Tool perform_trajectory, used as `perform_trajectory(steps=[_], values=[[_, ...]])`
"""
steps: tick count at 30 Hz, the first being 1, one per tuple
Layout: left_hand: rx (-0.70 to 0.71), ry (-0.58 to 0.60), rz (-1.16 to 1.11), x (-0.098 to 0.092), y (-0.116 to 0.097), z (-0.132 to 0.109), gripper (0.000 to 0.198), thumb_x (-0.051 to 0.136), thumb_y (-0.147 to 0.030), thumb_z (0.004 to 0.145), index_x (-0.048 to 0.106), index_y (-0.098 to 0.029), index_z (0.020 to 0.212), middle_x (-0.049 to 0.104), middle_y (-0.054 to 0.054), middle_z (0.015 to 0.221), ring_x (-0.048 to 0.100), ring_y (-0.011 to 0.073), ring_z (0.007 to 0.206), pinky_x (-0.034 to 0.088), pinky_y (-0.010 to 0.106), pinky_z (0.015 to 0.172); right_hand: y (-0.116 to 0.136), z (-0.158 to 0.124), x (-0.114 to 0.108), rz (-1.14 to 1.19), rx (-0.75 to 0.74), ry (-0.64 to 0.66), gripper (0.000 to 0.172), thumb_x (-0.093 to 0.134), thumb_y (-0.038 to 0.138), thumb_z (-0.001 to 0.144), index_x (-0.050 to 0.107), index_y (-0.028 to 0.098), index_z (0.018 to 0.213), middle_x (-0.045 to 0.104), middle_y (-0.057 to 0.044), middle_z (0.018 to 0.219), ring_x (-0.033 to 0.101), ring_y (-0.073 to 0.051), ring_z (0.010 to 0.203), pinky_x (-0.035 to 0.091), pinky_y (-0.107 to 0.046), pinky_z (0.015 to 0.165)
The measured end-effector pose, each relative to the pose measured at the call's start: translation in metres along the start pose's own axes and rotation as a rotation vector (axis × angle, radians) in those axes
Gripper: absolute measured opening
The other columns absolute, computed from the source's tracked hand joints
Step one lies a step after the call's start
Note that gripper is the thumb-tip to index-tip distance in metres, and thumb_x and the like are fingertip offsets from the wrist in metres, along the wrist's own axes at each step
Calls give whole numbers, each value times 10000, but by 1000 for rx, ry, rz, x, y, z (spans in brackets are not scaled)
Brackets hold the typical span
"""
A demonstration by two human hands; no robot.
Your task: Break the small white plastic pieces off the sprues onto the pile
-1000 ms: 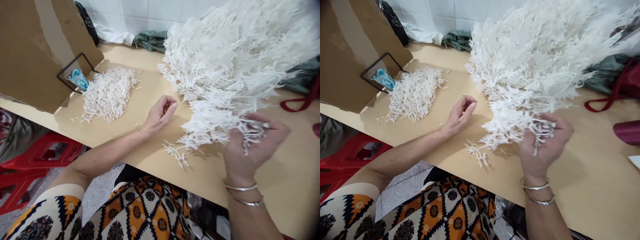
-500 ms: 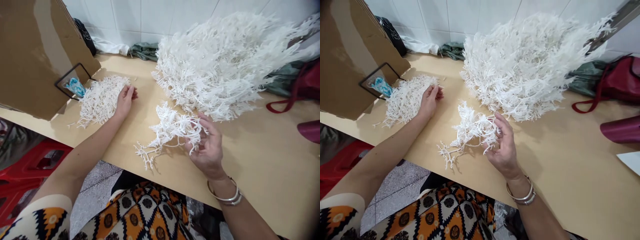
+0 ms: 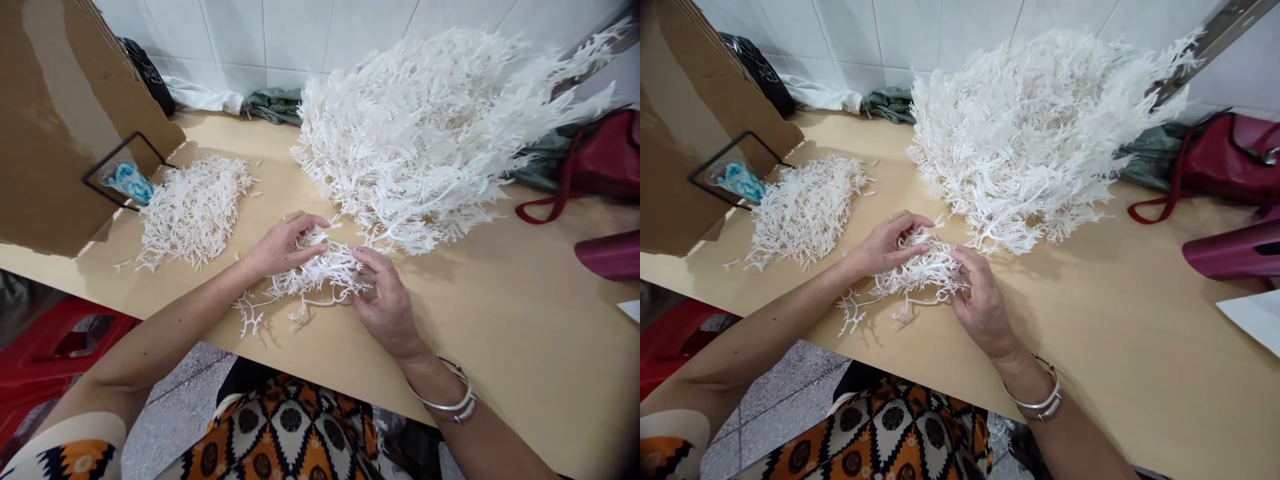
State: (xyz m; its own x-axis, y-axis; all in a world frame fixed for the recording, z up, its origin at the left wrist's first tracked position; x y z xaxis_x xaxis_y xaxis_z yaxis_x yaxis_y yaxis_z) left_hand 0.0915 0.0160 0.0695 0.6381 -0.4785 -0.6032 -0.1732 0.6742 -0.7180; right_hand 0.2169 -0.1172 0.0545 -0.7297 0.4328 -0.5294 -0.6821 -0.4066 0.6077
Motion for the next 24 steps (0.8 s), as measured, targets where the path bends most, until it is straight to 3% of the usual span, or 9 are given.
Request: perform_trajectory(steps=[4,9,14,17,21,24], values=[[-163,-66,-39,-6,24,-2,187,671,-305,952,631,-221,1114,480,-51,752,435,91,641,369,235,622,-2,1,-24,-64,20,-181,397,608,55,841,654,244,1187,727,-79,1131,717,-237,1098,626,-429,953],[-215,-120,-75,-12,25,-4,146,588,-293,982,646,-222,1096,413,-70,658,388,89,582,312,235,572,-3,-2,-37,-76,-8,-265,399,567,65,825,657,243,1171,728,-75,1104,720,-246,1073,608,-461,957],[-266,-343,-13,-43,43,-10,181,528,-229,984,680,-195,1076,433,-58,652,376,97,574,313,262,585,-6,-4,-60,-82,31,-429,292,636,197,875,668,244,1162,704,-100,1167,691,-298,1150,550,-577,1036],[-297,-490,31,-61,59,-15,186,503,-164,964,672,-205,1032,451,-45,671,396,110,599,336,275,628,-25,-11,-80,-116,192,-579,202,610,263,924,685,238,1110,707,-98,1083,705,-288,1028,551,-556,963],[-288,-613,92,-75,71,-19,204,487,-107,925,657,-212,969,508,-19,715,448,133,657,370,292,683,-67,-26,-119,-133,264,-857,180,626,392,866,650,250,975,642,-52,838,607,-216,675,493,-440,653],[-310,-633,91,-78,80,-21,211,495,-103,906,662,-216,966,541,-11,723,481,145,695,393,293,711,-110,-41,-160,-98,205,-1095,383,651,643,750,541,290,851,544,-24,770,506,-196,604,472,-486,631]])
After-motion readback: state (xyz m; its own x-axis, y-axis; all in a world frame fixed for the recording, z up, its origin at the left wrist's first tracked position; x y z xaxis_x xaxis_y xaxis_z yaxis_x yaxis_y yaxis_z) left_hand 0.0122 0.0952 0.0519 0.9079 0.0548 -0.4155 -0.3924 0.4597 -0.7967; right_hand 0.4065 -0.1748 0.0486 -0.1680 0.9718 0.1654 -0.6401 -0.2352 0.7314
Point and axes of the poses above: each hand's wrist, its own z-axis towards the middle knuckle, its own x-axis out of the palm, y = z × x, the point moved 10 cm from there along z, towards the middle knuckle
